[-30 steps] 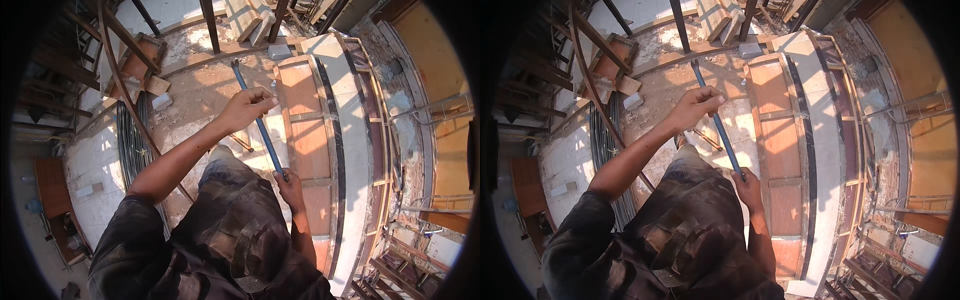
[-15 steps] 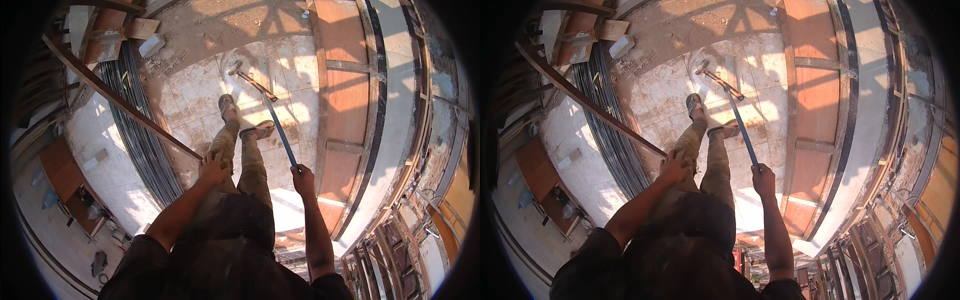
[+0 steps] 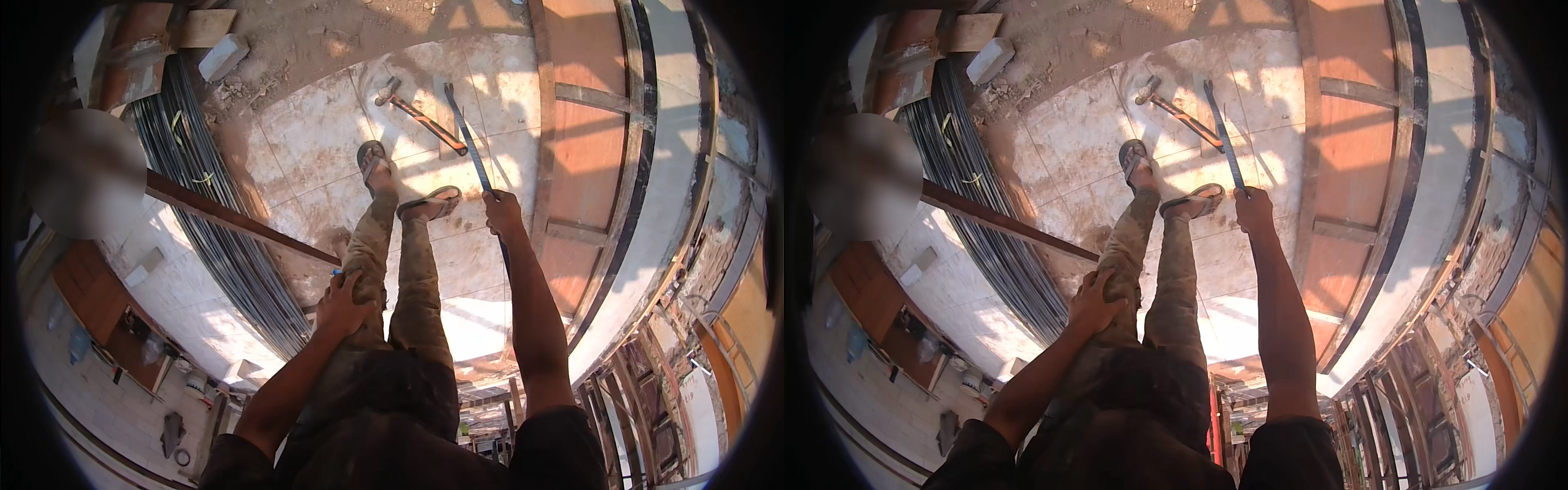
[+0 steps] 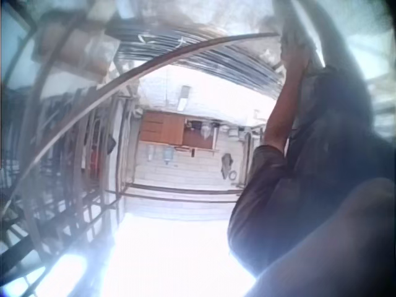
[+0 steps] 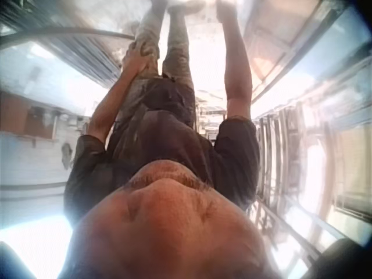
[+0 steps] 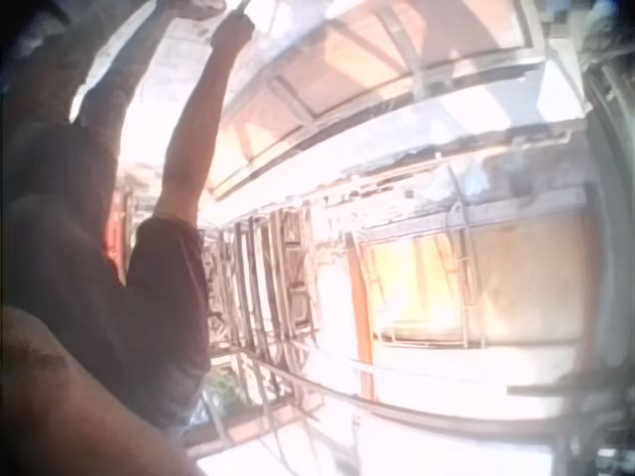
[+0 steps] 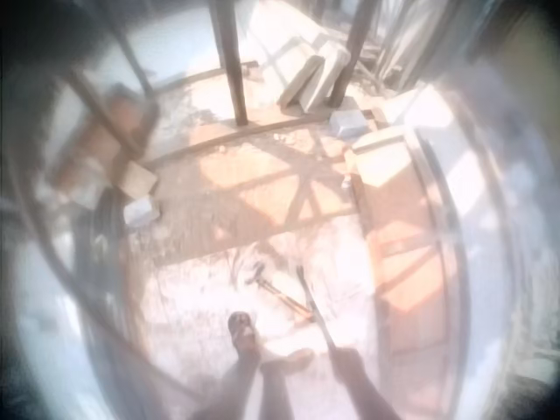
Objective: The person prys a wooden plank away from a concrete beam using a pry bar and a hammer.
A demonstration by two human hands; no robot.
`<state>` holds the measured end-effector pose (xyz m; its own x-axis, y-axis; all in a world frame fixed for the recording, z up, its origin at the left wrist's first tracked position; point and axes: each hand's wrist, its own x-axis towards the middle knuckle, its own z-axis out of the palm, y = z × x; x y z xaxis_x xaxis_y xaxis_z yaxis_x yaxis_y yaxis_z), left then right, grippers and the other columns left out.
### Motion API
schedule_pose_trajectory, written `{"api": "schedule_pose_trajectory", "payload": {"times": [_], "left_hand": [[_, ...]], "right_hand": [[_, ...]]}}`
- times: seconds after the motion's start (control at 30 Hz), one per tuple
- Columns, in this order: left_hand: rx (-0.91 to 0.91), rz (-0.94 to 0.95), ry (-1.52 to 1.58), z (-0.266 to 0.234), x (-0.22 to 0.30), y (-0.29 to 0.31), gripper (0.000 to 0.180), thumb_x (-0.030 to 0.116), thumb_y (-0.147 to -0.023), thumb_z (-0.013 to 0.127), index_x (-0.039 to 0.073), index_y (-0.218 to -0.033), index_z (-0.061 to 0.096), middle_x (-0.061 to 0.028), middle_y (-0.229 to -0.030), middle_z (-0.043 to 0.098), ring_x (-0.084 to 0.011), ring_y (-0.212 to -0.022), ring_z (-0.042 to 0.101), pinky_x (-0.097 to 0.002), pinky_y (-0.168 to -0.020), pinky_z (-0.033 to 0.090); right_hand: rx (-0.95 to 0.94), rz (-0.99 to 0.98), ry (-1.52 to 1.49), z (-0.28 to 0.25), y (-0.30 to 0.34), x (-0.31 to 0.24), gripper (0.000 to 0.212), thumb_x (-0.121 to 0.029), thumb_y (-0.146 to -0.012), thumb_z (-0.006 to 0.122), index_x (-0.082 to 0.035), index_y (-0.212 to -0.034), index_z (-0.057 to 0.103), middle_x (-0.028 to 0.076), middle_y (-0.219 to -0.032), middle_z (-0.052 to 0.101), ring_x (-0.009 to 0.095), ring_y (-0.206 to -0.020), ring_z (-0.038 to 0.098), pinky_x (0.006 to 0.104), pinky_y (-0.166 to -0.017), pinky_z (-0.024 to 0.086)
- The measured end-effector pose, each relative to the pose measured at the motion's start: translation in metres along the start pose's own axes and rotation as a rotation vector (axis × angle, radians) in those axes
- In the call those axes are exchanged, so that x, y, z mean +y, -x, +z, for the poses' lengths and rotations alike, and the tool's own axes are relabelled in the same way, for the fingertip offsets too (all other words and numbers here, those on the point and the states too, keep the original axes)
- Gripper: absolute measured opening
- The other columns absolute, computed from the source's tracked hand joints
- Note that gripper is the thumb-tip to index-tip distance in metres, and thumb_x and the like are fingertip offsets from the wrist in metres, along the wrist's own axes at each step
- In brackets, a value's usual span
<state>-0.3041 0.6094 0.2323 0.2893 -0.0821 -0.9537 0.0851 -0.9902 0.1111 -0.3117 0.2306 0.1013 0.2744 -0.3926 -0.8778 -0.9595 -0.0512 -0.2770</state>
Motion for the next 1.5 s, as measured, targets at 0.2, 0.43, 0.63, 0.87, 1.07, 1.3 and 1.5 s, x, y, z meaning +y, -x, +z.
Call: {"api": "schedule_pose_trajectory", "payload": {"times": [0.2, 0.43, 0.63, 0.87, 1.07, 1.3, 1.5], "left_hand": [[-0.016, -0.022, 0.032, -0.014, -0.016, -0.006, 0.082, 0.051, -0.079, 0.078, 0.031, -0.151, 0.044, -0.0118, -0.155, 0.04, -0.0392, -0.139, 0.047, -0.0541, -0.111, 0.043], [-0.03, -0.043, 0.057, -0.029, -0.027, -0.024, 0.077, 0.049, -0.077, 0.081, 0.027, -0.145, 0.05, -0.0124, -0.152, 0.044, -0.0384, -0.137, 0.049, -0.0544, -0.108, 0.045], [0.092, 0.059, 0.112, -0.01, -0.037, -0.046, 0.072, 0.046, -0.08, 0.08, 0.022, -0.142, 0.053, -0.014, -0.148, 0.047, -0.0392, -0.133, 0.051, -0.0526, -0.105, 0.048], [0.501, 0.27, -0.12, -0.052, -0.001, -0.232, 0.065, 0.028, -0.084, 0.08, 0.02, -0.142, 0.052, -0.0122, -0.149, 0.044, -0.0367, -0.13, 0.054, -0.0497, -0.099, 0.052], [0.57, 0.351, -0.452, -0.12, 0.1, -0.419, 0.07, 0.029, -0.086, 0.077, 0.022, -0.149, 0.046, -0.0106, -0.155, 0.039, -0.0357, -0.136, 0.05, -0.0473, -0.105, 0.051], [0.544, 0.511, -0.522, -0.072, 0.142, -0.536, 0.078, 0.025, -0.08, 0.08, 0.028, -0.149, 0.045, -0.0097, -0.156, 0.038, -0.0349, -0.137, 0.048, -0.0473, -0.106, 0.051], [0.766, 0.681, -0.929, -0.052, 0.123, -0.591, 0.066, 0.029, -0.083, 0.079, 0.02, -0.144, 0.054, -0.0083, -0.14, 0.057, -0.0309, -0.136, 0.048, -0.053, -0.121, 0.029]], "right_hand": [[-0.06, 0.138, -0.137, 0.012, -0.02, -0.016, 0.034, -0.027, -0.101, 0.062, 0.003, -0.115, 0.068, 0.003, -0.061, 0.053, 0.014, -0.043, 0.052, 0.0328, -0.037, 0.04], [-0.03, 0.101, -0.189, 0.018, -0.013, -0.012, 0.038, -0.029, -0.101, 0.062, 0.0, -0.125, 0.067, 0.0, -0.06, 0.052, 0.011, -0.042, 0.05, 0.0301, -0.036, 0.038], [0.07, 0.002, -0.09, 0.038, -0.004, 0.022, 0.038, -0.031, -0.101, 0.061, -0.001, -0.121, 0.071, 0.005, -0.057, 0.056, 0.014, -0.046, 0.053, 0.0339, -0.046, 0.042], [0.109, -0.082, -0.052, 0.056, -0.002, 0.06, 0.039, -0.031, -0.101, 0.059, 0.0, -0.122, 0.07, 0.008, -0.06, 0.057, 0.014, -0.055, 0.054, 0.0351, -0.055, 0.042], [0.105, -0.045, -0.107, 0.057, -0.022, 0.09, 0.034, -0.024, -0.103, 0.058, 0.001, -0.124, 0.067, 0.006, -0.067, 0.055, 0.01, -0.062, 0.048, 0.0326, -0.057, 0.042], [0.138, 0.035, -0.095, 0.066, -0.039, 0.135, 0.035, -0.023, -0.102, 0.06, 0.0, -0.128, 0.065, 0.009, -0.074, 0.061, 0.011, -0.064, 0.05, 0.0313, -0.06, 0.045], [0.131, -0.026, -0.104, 0.075, -0.036, 0.149, 0.032, -0.017, -0.102, 0.061, -0.002, -0.13, 0.063, 0.011, -0.082, 0.066, 0.008, -0.07, 0.054, 0.0295, -0.063, 0.048]]}}
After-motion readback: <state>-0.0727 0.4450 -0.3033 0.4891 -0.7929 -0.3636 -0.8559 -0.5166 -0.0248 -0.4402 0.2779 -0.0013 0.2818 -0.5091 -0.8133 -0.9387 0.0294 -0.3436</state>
